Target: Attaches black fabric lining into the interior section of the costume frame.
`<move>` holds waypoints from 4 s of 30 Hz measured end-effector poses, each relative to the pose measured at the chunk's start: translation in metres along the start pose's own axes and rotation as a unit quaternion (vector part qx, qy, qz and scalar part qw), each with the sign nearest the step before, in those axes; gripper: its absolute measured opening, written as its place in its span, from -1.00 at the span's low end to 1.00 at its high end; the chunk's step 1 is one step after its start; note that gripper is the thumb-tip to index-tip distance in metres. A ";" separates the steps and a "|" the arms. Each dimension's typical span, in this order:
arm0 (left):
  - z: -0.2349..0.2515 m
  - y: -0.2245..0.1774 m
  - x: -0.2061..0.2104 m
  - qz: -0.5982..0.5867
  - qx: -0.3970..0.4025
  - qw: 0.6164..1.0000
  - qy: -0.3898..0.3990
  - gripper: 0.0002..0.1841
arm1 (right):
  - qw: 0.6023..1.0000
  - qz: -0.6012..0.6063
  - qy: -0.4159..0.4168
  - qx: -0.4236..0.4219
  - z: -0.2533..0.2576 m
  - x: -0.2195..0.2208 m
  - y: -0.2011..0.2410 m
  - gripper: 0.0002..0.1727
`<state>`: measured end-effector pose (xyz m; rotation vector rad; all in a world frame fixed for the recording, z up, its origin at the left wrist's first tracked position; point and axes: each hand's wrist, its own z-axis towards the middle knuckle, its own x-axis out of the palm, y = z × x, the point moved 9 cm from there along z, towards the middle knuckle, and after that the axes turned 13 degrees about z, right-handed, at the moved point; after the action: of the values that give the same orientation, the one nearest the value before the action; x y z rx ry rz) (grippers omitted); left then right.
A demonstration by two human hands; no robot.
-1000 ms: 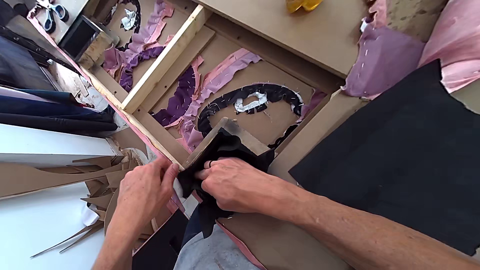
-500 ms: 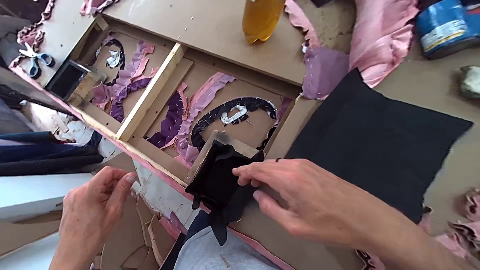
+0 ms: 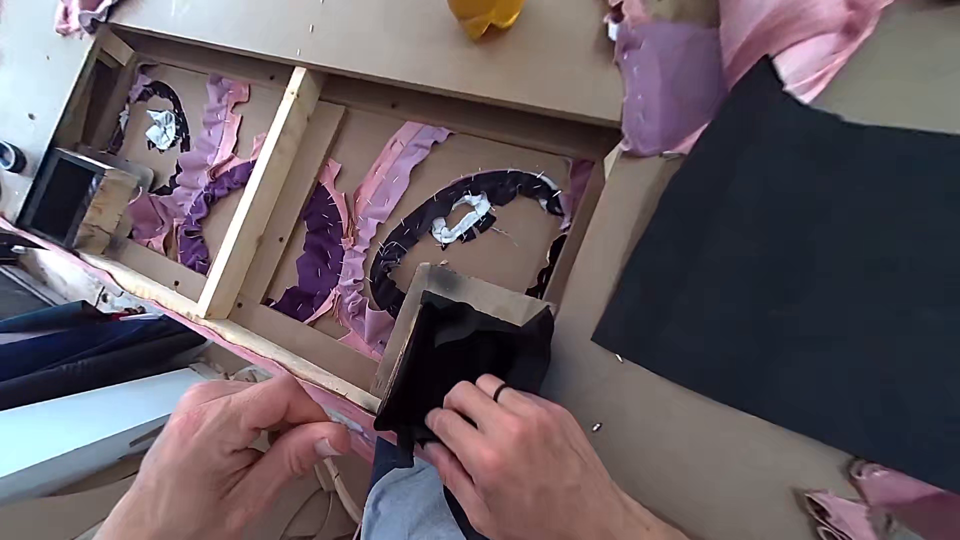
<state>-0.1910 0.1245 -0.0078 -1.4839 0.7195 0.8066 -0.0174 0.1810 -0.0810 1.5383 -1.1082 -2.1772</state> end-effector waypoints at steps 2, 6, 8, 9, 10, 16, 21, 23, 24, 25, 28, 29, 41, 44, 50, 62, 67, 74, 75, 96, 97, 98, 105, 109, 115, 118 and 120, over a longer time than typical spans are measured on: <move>0.011 -0.005 -0.004 0.040 0.033 0.998 0.019 -0.57 | 1.000 -0.005 -0.014 0.007 -0.006 0.000 0.005 -0.74; 0.023 -0.009 0.019 0.081 0.068 0.981 0.161 -0.60 | 0.998 -0.009 0.007 0.056 -0.016 -0.003 0.007 -0.76; 0.021 -0.013 0.051 0.126 0.089 0.947 0.280 -0.38 | 0.996 -0.015 0.001 0.087 -0.018 -0.003 0.006 -0.75; 0.017 -0.017 0.067 0.168 0.109 0.925 0.323 -0.26 | 0.994 -0.020 -0.004 0.104 -0.018 -0.003 0.007 -0.75; 0.015 -0.018 0.082 0.215 0.121 0.898 0.364 -0.20 | 0.992 -0.026 -0.008 0.121 -0.017 -0.003 0.007 -0.74; 0.020 -0.016 0.127 0.333 0.106 0.755 0.555 -0.46 | 0.986 -0.074 -0.034 0.148 -0.016 -0.003 0.010 -0.73; 0.028 -0.017 0.130 0.336 0.099 0.721 0.598 -0.54 | 0.968 -0.123 -0.071 0.205 -0.021 -0.014 0.002 -0.71; 0.028 -0.015 0.129 0.328 0.084 0.719 0.607 -0.52 | 0.965 -0.130 -0.084 0.211 -0.019 -0.019 -0.001 -0.69; 0.027 -0.013 0.130 0.322 0.079 0.723 0.606 -0.53 | 0.966 -0.131 -0.088 0.206 -0.018 -0.019 0.000 -0.68; 0.026 -0.011 0.131 0.317 0.075 0.726 0.606 -0.53 | 0.967 -0.131 -0.091 0.198 -0.016 -0.018 0.002 -0.69; 0.027 -0.006 0.132 0.299 0.067 0.736 0.604 -0.58 | 0.976 -0.112 -0.080 0.171 -0.007 -0.016 0.007 -0.80; 0.028 -0.005 0.132 0.292 0.067 0.740 0.602 -0.62 | 0.979 -0.103 -0.072 0.158 -0.004 -0.014 0.008 -0.81; 0.039 -0.012 0.116 0.269 0.116 0.790 0.539 -0.64 | 0.971 -0.167 -0.011 0.169 0.013 0.003 -0.005 -0.86; 0.042 -0.017 0.099 0.223 0.146 0.891 0.366 -0.71 | 0.981 -0.150 -0.025 0.118 0.009 0.002 0.001 -0.92; -0.005 -0.026 0.088 0.198 0.193 0.946 0.170 -0.79 | 0.969 -0.192 -0.021 0.153 0.008 0.003 -0.005 -0.80; -0.029 -0.022 0.077 0.189 0.189 0.961 0.063 -0.79 | 0.985 -0.144 -0.026 0.092 0.005 -0.001 0.003 -0.62; -0.021 -0.021 0.085 0.247 0.192 0.946 0.078 -0.63 | 0.985 -0.145 -0.021 0.095 0.003 -0.002 0.004 -0.73; -0.031 -0.024 0.082 0.136 0.249 0.954 0.098 -0.78 | 0.991 -0.096 -0.032 0.089 -0.002 0.007 0.023 -0.56; -0.032 -0.020 0.077 0.101 0.241 0.960 0.099 -0.80 | 0.990 -0.098 -0.025 0.099 -0.004 0.007 0.024 -0.61; 0.011 0.028 0.049 0.107 0.186 0.977 -0.006 -0.75 | 0.981 -0.075 -0.083 0.156 -0.004 0.007 0.034 -0.70; 0.013 0.024 0.057 0.126 0.208 0.970 0.022 -0.67 | 0.981 -0.071 -0.093 0.152 -0.005 0.009 0.036 -0.68; 0.014 0.018 0.065 0.139 0.232 0.962 0.042 -0.59 | 0.981 -0.065 -0.102 0.152 -0.007 0.010 0.038 -0.67; 0.022 -0.014 0.087 0.176 0.364 0.910 0.091 -0.39 | 0.975 -0.054 -0.098 0.190 -0.011 0.010 0.041 -0.82; 0.023 -0.024 0.099 0.215 0.415 0.877 0.115 -0.52 | 0.977 -0.040 -0.107 0.181 -0.015 0.012 0.043 -0.82; 0.015 -0.023 0.118 0.223 0.436 0.864 0.120 -0.66 | 0.984 0.014 -0.091 0.150 -0.020 0.012 0.048 -0.81; 0.015 -0.018 0.118 0.221 0.407 0.878 0.123 -0.68 | 0.975 0.119 -0.096 0.162 -0.035 -0.008 0.046 -0.81; 0.014 -0.016 0.120 0.222 0.389 0.883 0.138 -0.71 | 0.959 0.164 -0.111 0.203 -0.048 -0.028 0.035 -0.80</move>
<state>-0.1114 0.1424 -0.0980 -0.6995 1.4371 0.5270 0.0297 0.1533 -0.0442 1.1487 -1.8325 -2.0095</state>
